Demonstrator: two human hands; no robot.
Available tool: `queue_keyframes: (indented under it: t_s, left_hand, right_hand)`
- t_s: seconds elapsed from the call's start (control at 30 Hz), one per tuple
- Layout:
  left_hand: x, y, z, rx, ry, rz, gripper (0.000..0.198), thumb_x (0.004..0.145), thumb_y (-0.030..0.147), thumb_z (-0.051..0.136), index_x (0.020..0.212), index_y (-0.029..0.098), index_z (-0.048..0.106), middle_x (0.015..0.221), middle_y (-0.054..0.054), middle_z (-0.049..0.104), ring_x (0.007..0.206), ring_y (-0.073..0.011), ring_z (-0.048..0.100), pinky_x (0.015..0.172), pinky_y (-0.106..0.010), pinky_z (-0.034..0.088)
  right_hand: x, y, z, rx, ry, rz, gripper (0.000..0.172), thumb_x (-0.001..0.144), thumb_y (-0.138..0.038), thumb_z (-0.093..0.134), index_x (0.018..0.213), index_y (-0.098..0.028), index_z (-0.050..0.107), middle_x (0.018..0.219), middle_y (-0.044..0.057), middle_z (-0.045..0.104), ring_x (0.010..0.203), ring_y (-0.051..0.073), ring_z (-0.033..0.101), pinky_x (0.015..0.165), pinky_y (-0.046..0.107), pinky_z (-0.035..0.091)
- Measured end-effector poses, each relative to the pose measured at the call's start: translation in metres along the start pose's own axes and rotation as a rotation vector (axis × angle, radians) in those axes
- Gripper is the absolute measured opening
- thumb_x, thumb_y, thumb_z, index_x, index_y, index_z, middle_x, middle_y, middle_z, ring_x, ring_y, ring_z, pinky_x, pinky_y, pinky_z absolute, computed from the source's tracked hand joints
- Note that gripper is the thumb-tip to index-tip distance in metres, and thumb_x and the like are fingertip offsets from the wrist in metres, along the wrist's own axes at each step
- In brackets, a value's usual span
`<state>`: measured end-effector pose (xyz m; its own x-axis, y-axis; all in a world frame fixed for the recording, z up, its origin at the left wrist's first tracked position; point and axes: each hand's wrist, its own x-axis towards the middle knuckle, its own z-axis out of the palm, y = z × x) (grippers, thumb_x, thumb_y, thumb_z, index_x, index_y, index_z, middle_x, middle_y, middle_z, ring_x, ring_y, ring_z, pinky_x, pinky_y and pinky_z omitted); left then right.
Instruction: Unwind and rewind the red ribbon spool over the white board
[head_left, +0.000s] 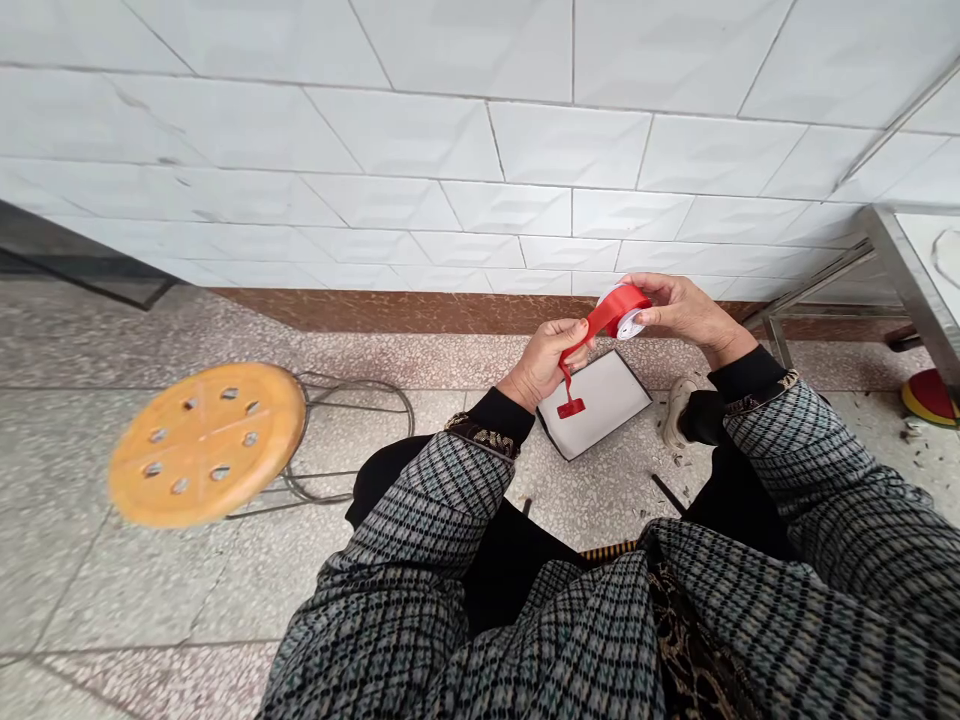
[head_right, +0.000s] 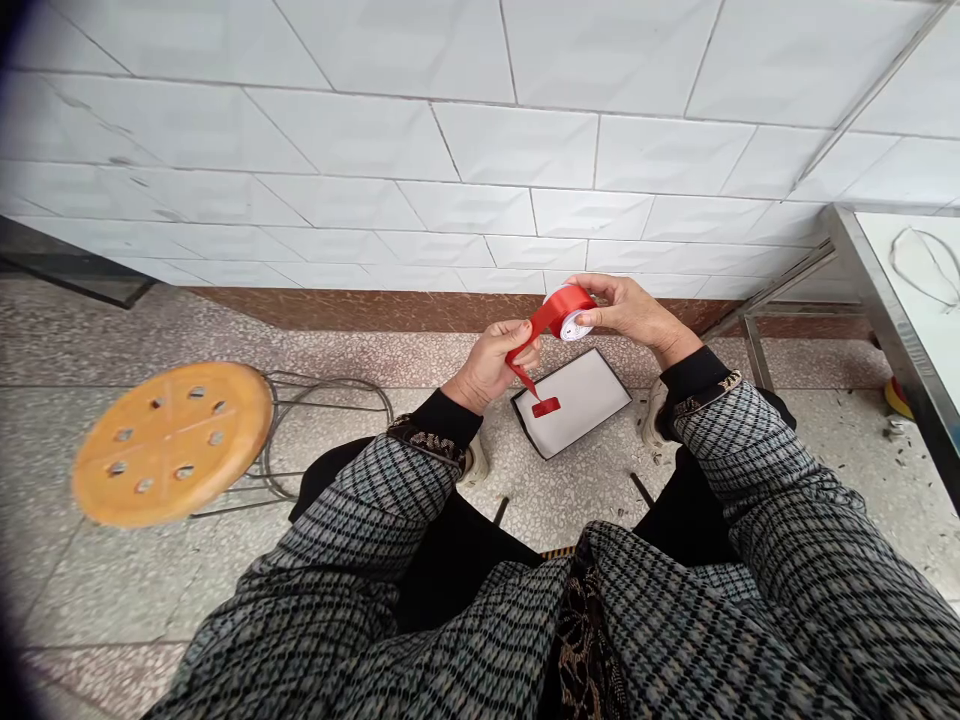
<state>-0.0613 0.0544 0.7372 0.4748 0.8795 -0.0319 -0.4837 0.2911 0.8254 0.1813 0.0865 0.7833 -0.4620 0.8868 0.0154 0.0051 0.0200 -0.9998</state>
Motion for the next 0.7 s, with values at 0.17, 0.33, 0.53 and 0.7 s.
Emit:
queue_keyframes:
  t_s: [0.17, 0.33, 0.53, 0.7]
  left_hand:
    - [0.0, -0.01, 0.004, -0.069, 0.005, -0.079, 0.051, 0.09, 0.056, 0.085, 0.067, 0.013, 0.068, 0.044, 0.01, 0.028, 0.039, -0.0027, 0.025, 0.043, -0.017, 0.025]
    - [0.004, -0.02, 0.007, -0.162, -0.021, -0.131, 0.054, 0.098, 0.059, 0.074, 0.068, 0.015, 0.065, 0.043, 0.011, 0.023, 0.036, -0.0034, 0.02, 0.04, -0.016, 0.021]
    - [0.007, -0.019, 0.007, -0.176, 0.064, -0.065, 0.047, 0.089, 0.052, 0.087, 0.074, 0.016, 0.06, 0.05, 0.012, 0.032, 0.038, -0.0012, 0.021, 0.039, -0.015, 0.017]
    - [0.01, -0.025, 0.009, -0.161, 0.127, 0.106, 0.064, 0.07, 0.057, 0.1, 0.073, 0.018, 0.049, 0.058, 0.011, 0.043, 0.041, 0.0004, 0.028, 0.041, -0.015, 0.02]
  right_hand:
    - [0.005, 0.011, 0.002, 0.097, 0.03, -0.025, 0.066, 0.064, -0.047, 0.107, 0.121, -0.024, 0.081, 0.114, 0.004, 0.081, 0.1, 0.019, 0.074, 0.096, 0.037, 0.06]
    - [0.011, 0.02, 0.008, 0.161, 0.099, -0.036, 0.072, 0.06, -0.05, 0.108, 0.121, -0.025, 0.08, 0.116, 0.004, 0.082, 0.102, 0.021, 0.075, 0.095, 0.037, 0.062]
    - [0.014, 0.025, 0.011, 0.202, 0.116, -0.037, 0.073, 0.06, -0.051, 0.108, 0.122, -0.024, 0.078, 0.115, 0.005, 0.082, 0.1, 0.022, 0.076, 0.089, 0.037, 0.065]
    - [0.016, 0.032, 0.015, 0.289, 0.108, -0.031, 0.075, 0.06, -0.055, 0.107, 0.123, -0.024, 0.077, 0.115, 0.006, 0.083, 0.098, 0.02, 0.077, 0.088, 0.035, 0.066]
